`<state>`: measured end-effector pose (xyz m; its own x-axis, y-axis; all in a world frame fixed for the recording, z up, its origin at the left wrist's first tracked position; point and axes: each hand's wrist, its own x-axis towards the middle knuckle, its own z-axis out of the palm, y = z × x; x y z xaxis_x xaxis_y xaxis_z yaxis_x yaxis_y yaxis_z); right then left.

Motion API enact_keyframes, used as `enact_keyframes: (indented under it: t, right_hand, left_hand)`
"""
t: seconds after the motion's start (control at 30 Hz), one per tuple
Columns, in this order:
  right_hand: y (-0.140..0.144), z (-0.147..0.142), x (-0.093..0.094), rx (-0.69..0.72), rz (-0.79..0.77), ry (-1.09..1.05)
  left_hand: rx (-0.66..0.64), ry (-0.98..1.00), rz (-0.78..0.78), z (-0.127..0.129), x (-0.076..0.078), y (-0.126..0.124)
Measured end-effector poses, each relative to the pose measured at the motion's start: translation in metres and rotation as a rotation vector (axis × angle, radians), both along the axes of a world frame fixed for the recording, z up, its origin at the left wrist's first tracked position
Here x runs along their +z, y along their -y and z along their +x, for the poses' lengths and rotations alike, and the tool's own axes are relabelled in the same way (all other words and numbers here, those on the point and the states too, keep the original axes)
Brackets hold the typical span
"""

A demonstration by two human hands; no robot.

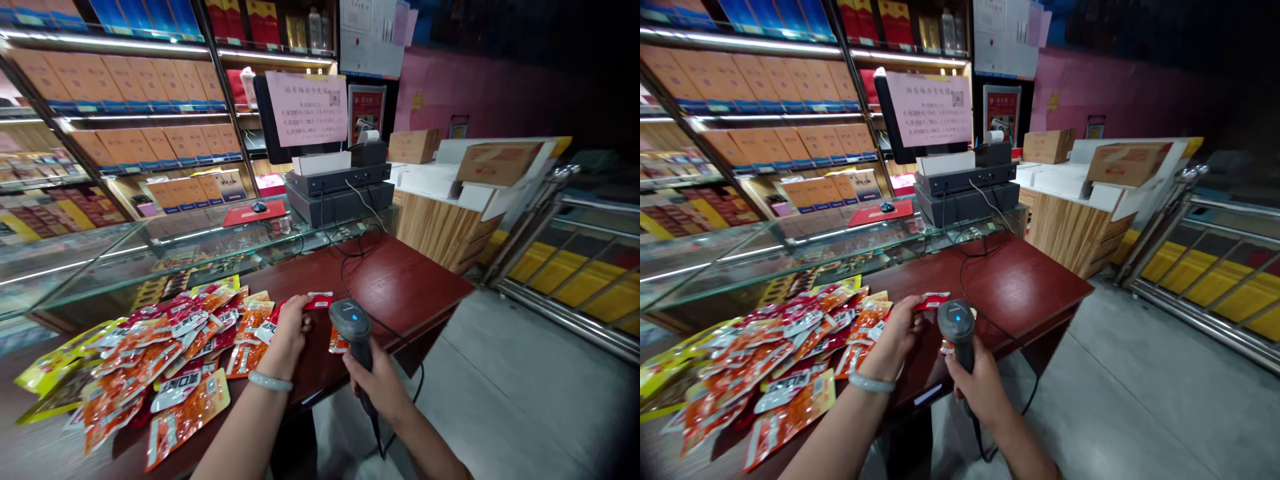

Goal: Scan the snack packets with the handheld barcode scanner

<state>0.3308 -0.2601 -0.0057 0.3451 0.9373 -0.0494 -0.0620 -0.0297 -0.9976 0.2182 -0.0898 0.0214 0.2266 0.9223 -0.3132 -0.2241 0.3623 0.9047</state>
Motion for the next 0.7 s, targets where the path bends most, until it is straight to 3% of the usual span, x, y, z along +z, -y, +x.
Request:
enact_keyframes:
  t: [0.2,0.43,0.7]
  right_hand:
    - [-0.006,-0.017,0.008,0.055,0.057,-0.003]
    - [-0.014,-0.044,0.008,0.160,0.125,0.031]
    - [-0.019,-0.064,0.007,0.247,0.112,-0.008]
  left_hand:
    - [0.257,0.200,0.151,-0.028,-0.006,0.007]
    - [0.453,0.080,0.454,-0.059,-0.009,0.002]
    - [0.554,0.006,0.508,-0.075,-0.026,-0.008]
